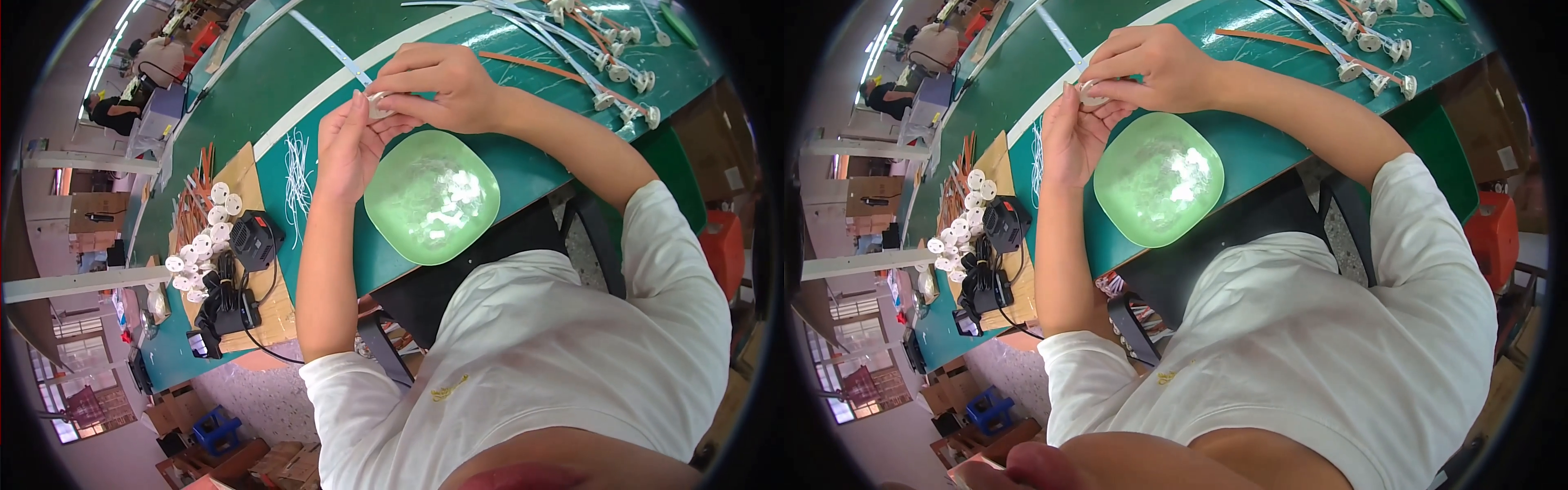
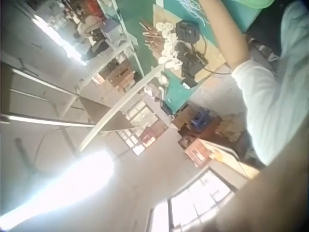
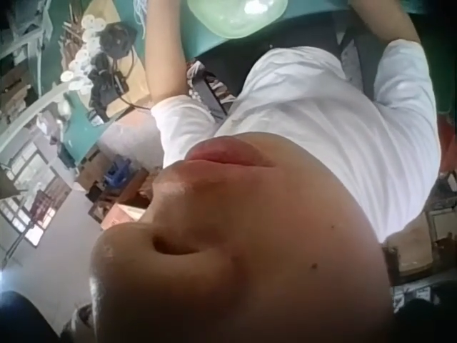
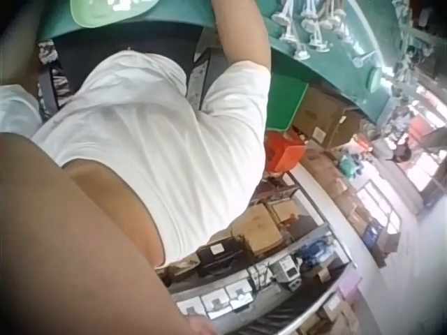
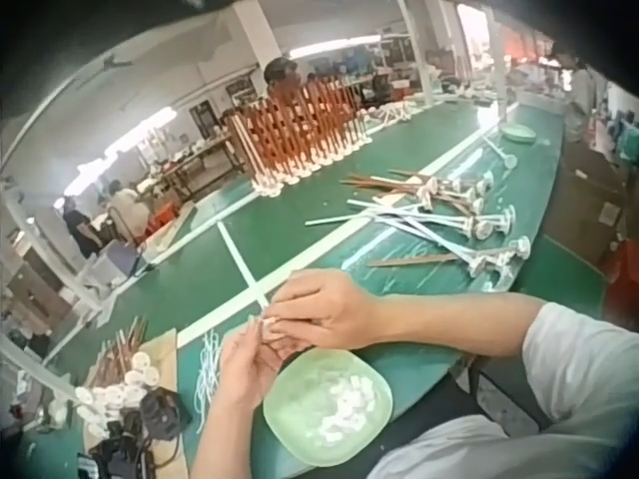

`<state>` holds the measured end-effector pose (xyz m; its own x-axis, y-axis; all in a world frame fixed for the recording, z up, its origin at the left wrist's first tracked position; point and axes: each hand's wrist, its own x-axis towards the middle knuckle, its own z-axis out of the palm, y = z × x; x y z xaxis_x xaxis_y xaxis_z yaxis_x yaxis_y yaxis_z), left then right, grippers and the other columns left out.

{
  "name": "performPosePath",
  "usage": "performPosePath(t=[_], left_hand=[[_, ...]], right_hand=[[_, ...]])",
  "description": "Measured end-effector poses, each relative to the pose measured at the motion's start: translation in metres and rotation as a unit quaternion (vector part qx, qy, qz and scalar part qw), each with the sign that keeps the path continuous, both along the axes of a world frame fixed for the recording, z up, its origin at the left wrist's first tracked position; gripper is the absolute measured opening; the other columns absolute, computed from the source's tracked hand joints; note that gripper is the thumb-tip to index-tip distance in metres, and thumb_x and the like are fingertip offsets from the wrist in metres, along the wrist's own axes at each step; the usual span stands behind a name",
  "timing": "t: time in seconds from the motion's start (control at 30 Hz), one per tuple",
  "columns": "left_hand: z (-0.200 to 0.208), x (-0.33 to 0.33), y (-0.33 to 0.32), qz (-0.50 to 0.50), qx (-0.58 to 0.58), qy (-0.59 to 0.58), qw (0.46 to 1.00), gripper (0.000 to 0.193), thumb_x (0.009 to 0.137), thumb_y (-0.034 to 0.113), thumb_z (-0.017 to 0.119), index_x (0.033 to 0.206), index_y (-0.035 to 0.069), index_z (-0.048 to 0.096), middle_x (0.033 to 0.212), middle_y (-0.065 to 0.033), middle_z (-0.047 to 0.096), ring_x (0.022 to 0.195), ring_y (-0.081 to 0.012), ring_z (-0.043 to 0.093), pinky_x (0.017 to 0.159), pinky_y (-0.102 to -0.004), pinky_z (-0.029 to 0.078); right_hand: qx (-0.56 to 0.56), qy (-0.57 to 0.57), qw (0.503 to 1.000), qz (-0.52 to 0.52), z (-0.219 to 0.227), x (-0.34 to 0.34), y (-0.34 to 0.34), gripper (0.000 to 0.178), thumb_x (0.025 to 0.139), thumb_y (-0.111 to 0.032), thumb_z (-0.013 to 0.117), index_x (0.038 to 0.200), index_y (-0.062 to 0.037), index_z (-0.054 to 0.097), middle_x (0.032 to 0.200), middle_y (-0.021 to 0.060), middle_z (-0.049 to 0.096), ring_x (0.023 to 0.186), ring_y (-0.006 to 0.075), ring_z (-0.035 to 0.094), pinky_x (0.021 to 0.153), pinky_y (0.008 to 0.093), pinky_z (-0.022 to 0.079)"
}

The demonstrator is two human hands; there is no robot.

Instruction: Manually assemble small white plastic parts by attaching rods and pieces to a base plate.

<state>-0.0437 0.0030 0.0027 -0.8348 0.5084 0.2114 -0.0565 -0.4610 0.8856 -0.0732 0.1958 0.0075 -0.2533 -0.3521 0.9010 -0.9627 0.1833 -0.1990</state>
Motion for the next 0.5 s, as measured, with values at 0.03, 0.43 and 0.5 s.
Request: performPosePath(t=[0.03, 0.43, 0.5], left_hand=[[0.0, 0.0, 0.0, -0.015, 0.008, 0.007, 1.0, 0.037, 0.102, 0.022, 0.051, 0.12, -0.009, 0.057, 0.11, -0.0186, 0.066, 0.097, -0.026, 0.067, 0.088, -0.0373, 0.054], [-0.008, 0.005, 0.01, 0.035, -0.034, 0.054, 0.997, 0.042, 0.099, 0.025, 0.056, 0.123, -0.01, 0.056, 0.114, -0.0192, 0.065, 0.102, -0.0248, 0.065, 0.091, -0.0376, 0.053], [-0.009, 0.004, 0.007, 0.029, -0.015, 0.042, 0.999, 0.042, 0.1, 0.025, 0.055, 0.123, -0.01, 0.056, 0.114, -0.0193, 0.065, 0.101, -0.0257, 0.066, 0.09, -0.038, 0.053]], right_hand=[[0.003, 0.012, 1.0, 0.005, 0.001, 0.001, 0.002, 0.02, 0.075, -0.002, 0.075, 0.094, -0.0006, 0.071, 0.087, 0.0077, 0.067, 0.072, 0.0196, 0.062, 0.059, 0.0293, 0.05], [-0.007, 0.007, 1.0, -0.023, 0.0, 0.012, 0.004, 0.025, 0.069, 0.007, 0.067, 0.092, -0.0021, 0.072, 0.079, 0.0084, 0.066, 0.065, 0.0182, 0.062, 0.053, 0.0269, 0.05], [0.001, -0.007, 1.0, -0.02, 0.001, 0.012, 0.005, 0.024, 0.07, 0.006, 0.067, 0.092, -0.0023, 0.072, 0.08, 0.0086, 0.067, 0.067, 0.0191, 0.064, 0.056, 0.0276, 0.051]])
